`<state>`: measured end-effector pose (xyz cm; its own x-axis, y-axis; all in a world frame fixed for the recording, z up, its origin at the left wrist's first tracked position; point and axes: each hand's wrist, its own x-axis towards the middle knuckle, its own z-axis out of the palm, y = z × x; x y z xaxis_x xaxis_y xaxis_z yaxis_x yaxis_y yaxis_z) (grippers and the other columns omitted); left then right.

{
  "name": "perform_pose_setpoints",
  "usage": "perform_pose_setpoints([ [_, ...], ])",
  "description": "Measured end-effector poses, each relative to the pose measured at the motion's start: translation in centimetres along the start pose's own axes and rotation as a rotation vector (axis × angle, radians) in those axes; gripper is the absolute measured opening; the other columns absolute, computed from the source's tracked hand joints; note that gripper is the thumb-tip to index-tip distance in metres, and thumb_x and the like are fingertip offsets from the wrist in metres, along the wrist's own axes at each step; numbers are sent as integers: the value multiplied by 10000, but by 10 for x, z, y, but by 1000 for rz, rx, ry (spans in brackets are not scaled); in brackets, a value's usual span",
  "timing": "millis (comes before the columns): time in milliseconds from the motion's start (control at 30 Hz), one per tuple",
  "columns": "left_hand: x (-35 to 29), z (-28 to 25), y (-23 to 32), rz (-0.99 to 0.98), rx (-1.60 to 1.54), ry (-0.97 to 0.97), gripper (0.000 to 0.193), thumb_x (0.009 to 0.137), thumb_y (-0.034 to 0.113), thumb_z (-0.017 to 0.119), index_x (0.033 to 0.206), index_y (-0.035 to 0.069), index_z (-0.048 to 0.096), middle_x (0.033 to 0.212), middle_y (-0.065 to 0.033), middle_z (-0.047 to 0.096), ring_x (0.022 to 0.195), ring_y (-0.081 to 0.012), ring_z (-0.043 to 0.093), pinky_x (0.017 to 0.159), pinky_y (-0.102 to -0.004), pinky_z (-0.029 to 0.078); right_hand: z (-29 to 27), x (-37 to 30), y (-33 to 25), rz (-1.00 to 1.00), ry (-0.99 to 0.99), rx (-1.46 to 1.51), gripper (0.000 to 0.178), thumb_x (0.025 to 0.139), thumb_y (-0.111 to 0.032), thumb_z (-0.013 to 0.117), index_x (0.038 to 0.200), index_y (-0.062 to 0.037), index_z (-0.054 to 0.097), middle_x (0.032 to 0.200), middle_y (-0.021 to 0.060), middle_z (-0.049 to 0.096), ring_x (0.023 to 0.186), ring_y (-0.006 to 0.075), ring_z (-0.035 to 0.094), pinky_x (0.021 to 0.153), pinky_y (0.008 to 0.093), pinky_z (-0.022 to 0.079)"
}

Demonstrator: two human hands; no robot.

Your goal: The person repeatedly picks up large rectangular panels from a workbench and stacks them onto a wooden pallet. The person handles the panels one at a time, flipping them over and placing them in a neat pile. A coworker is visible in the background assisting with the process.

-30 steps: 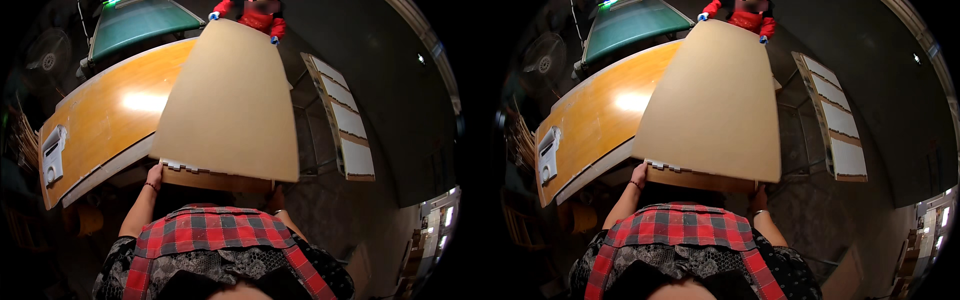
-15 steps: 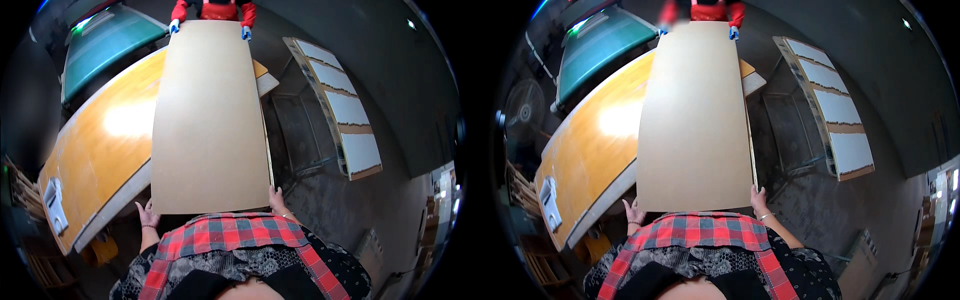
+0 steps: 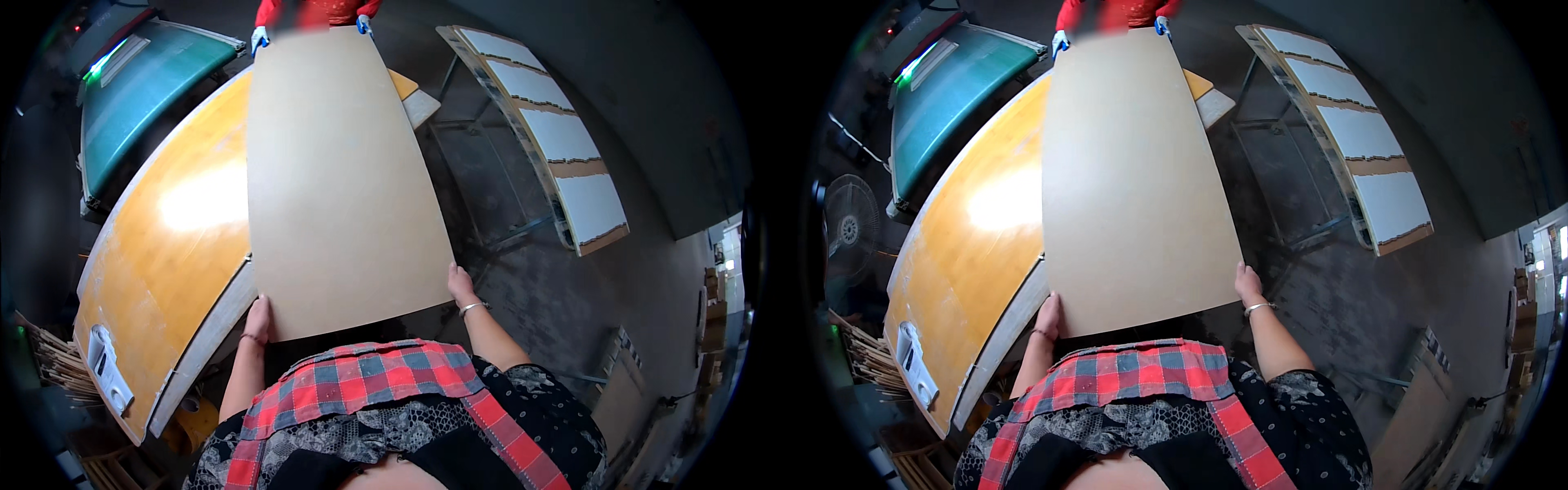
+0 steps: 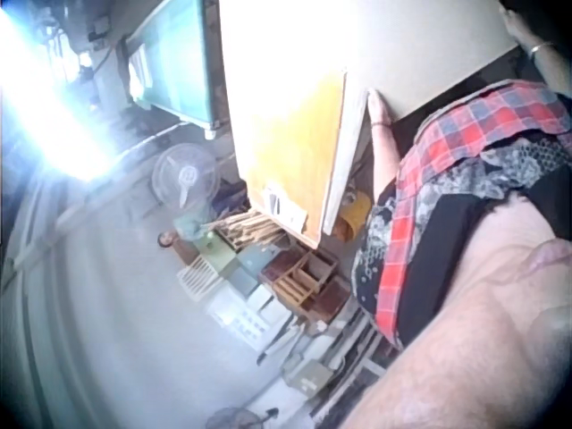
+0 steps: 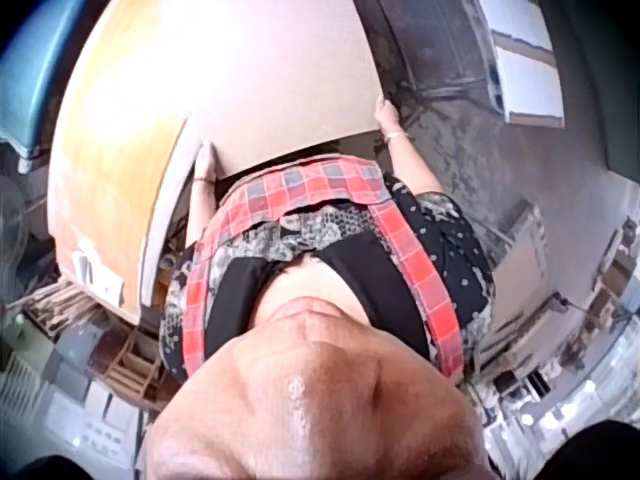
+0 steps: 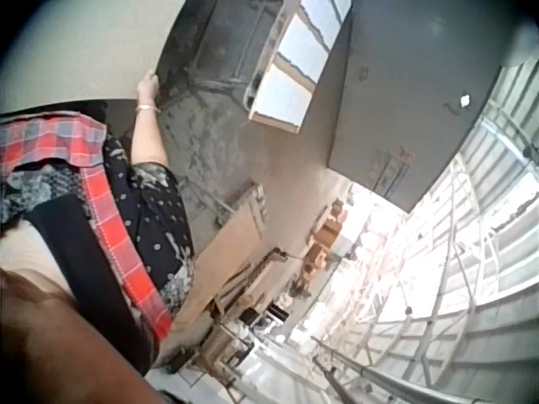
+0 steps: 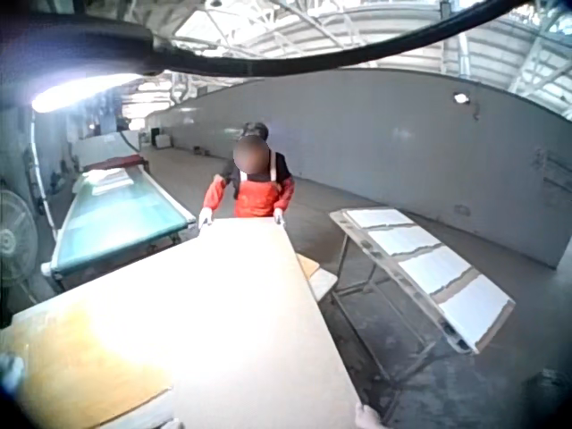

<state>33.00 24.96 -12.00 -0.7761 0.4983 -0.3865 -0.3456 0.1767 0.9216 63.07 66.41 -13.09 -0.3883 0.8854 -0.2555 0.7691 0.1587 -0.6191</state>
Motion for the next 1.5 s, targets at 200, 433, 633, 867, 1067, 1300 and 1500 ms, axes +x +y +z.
perform_pose_setpoints([
  [200, -4, -10, 73, -53, 72, 31, 476, 950, 352, 369, 1055, -69, 564, 976, -131, 625, 870, -204, 595, 792, -324, 457, -28, -24, -46, 33, -22, -99, 566, 933, -434, 273, 984, 48, 567, 1022, 280, 577, 996, 413, 543, 850, 473, 431],
  [433, -34, -94, 161, -58, 210, 55, 445, 943, 346, 399, 1017, -58, 572, 940, -123, 629, 803, -206, 612, 731, -338, 485, 23, -97, -87, -25, -33, 58, 570, 938, -423, 275, 924, 58, 583, 953, 287, 592, 940, 408, 568, 822, 462, 447],
  [633, -98, -85, 250, 413, 967, 98, 337, 945, 253, 380, 1127, 13, 531, 1004, -111, 606, 901, -203, 587, 789, -349, 481, 81, -99, -95, -23, -43, 198, 610, 939, -433, 240, 925, 55, 606, 980, 287, 588, 972, 405, 561, 843, 471, 446],
  [867, -215, 129, 427, 758, 596, -449, 230, 866, 161, 510, 1049, 36, 570, 920, -10, 573, 846, -75, 543, 753, -213, 439, 185, -110, -180, -292, -325, 809, 595, 958, -424, 238, 1057, 68, 557, 970, 254, 618, 938, 337, 594, 780, 396, 442],
  [1067, -165, 382, 394, 906, 1499, -699, 332, 888, 361, 437, 866, 71, 596, 651, -32, 595, 544, -127, 563, 541, -293, 470, 234, -101, -205, 123, -1389, 2005, 444, 872, -398, 450, 1036, 11, 505, 690, 54, 482, 636, 175, 493, 577, 286, 415],
  [1300, -18, 622, 178, 775, 2166, -1128, 169, 762, 248, 562, 760, 130, 682, 681, -22, 651, 581, -147, 619, 521, -350, 499, 55, -92, -92, -119, -624, 2516, 708, 802, -596, 498, 1295, -94, 417, 1267, 96, 494, 1171, 268, 446, 1010, 416, 321],
  [1500, 44, 626, 54, 249, 2046, -926, 217, 572, 213, 764, 769, 135, 714, 863, -62, 673, 820, -201, 646, 663, -413, 532, -28, -42, 19, 452, -36, 1552, 446, 879, -411, 539, 1102, -25, 520, 837, 44, 564, 691, 140, 542, 561, 288, 447],
])
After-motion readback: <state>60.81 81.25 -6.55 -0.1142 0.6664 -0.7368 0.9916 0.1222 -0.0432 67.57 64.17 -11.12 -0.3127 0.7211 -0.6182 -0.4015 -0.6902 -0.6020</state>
